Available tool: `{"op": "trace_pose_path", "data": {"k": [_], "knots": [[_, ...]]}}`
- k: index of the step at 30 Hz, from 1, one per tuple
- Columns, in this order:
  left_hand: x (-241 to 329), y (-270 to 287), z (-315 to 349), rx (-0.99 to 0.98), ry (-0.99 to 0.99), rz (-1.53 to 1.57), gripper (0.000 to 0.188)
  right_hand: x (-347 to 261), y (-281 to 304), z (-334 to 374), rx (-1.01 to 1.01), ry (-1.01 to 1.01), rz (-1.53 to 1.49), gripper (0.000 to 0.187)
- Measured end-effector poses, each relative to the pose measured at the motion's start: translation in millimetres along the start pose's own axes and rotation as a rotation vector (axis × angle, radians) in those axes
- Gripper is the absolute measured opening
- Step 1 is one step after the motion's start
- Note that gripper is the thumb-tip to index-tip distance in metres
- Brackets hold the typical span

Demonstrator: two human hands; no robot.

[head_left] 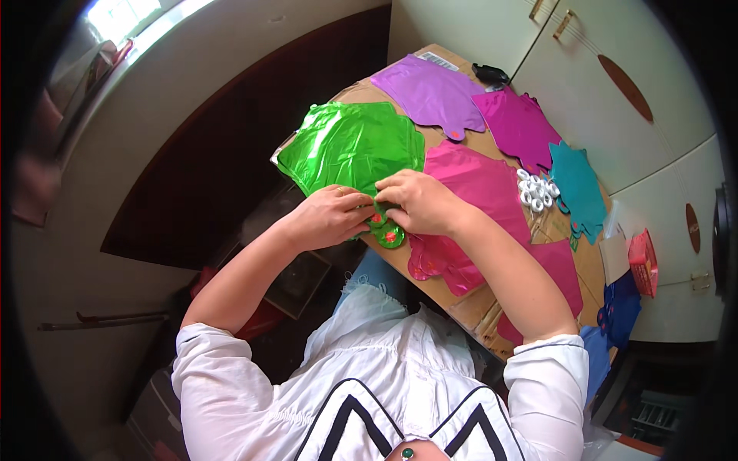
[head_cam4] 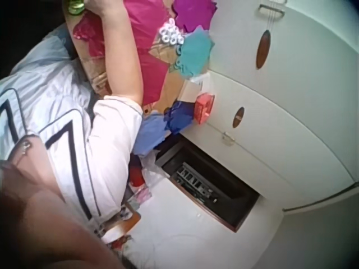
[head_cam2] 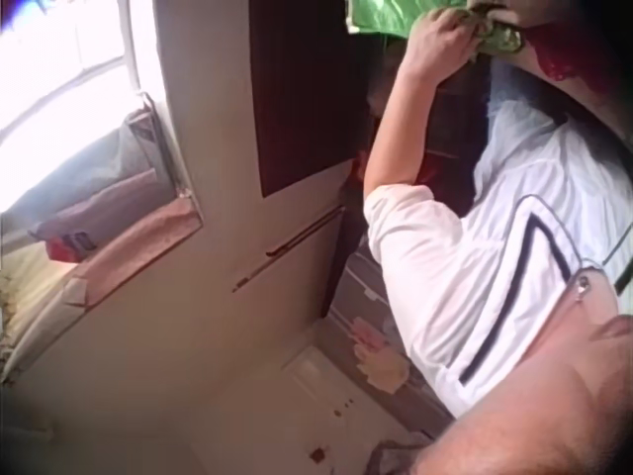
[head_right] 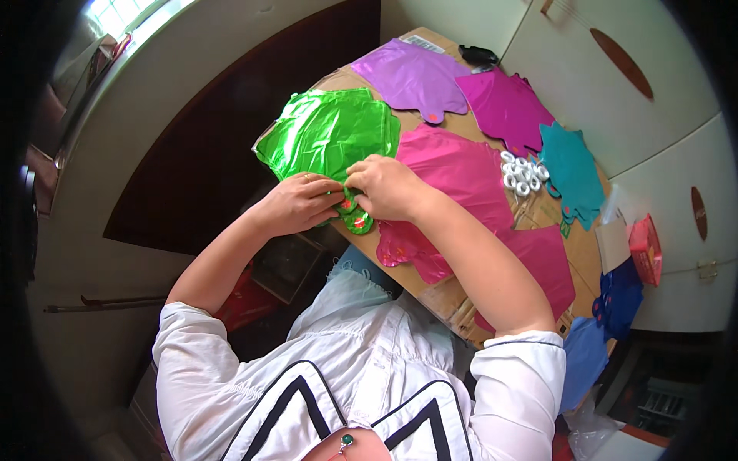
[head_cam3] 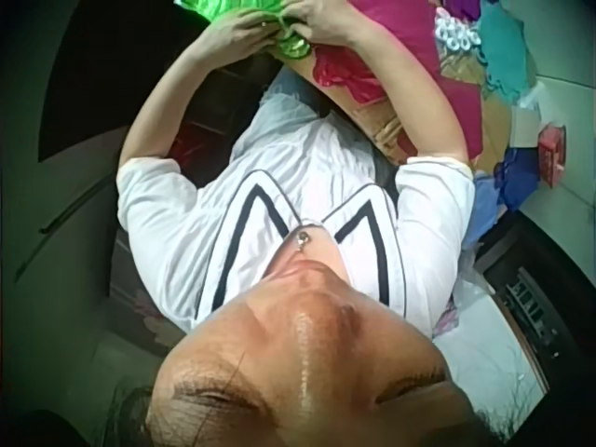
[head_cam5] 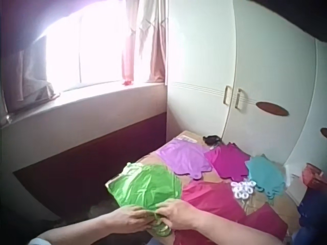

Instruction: Folding colorful foil pieces and inserting them into cardboard retail packaging sleeves.

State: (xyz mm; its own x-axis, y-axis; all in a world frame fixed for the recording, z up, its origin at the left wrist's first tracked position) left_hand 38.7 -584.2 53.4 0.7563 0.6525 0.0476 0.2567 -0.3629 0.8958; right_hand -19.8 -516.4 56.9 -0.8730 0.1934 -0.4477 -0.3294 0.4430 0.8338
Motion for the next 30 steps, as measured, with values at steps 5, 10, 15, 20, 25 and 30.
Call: {"op": "trace_pose_path", "data": {"k": [5,10,15,20,25,30], "knots": [[12.3,-1.1,2.7,-0.010,-0.126,-0.081,0.026,5.4,-3.8,-0.6,-0.032,-0.050,-0.044,0.019],[-10.8,-1.4,-1.4,0.005,0.035,0.138,0.017,0.7,-3.9,-4.2,-0.068,-0.062,-0.062,0.020],[-56.3,-15.8,-0.6,-0.148,0.477,0.544,0.009,-2.2,-2.6,-2.0,-0.038,-0.060,-0.086,0.021],[-79.0,-35.7,6.1,-0.334,0.817,0.650,0.017,19.8,-8.5,-5.1,0.020,-0.105,-0.122,0.016],[-82.5,2.0,-4.8,0.065,0.690,0.395,0.027,50.0,-5.5,-7.4,0.061,-0.478,-0.334,0.014],[21.0,35.0,-9.4,0.292,-0.020,-0.403,0.020,64.4,-2.5,-10.7,0.080,-0.569,-0.410,0.020]]}}
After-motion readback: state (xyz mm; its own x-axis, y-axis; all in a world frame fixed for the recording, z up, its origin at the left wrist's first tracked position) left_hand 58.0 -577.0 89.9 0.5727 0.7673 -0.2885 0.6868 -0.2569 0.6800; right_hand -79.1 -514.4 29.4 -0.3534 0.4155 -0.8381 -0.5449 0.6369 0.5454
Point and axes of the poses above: each hand's wrist, its own z-axis away from the middle knuckle, its own y-axis out of the back of the hand, x = y × z, the point moved 10 cm from there along -z, towards the middle knuckle, and after that the axes turned 6 degrees about -z, right-handed, at the moved point
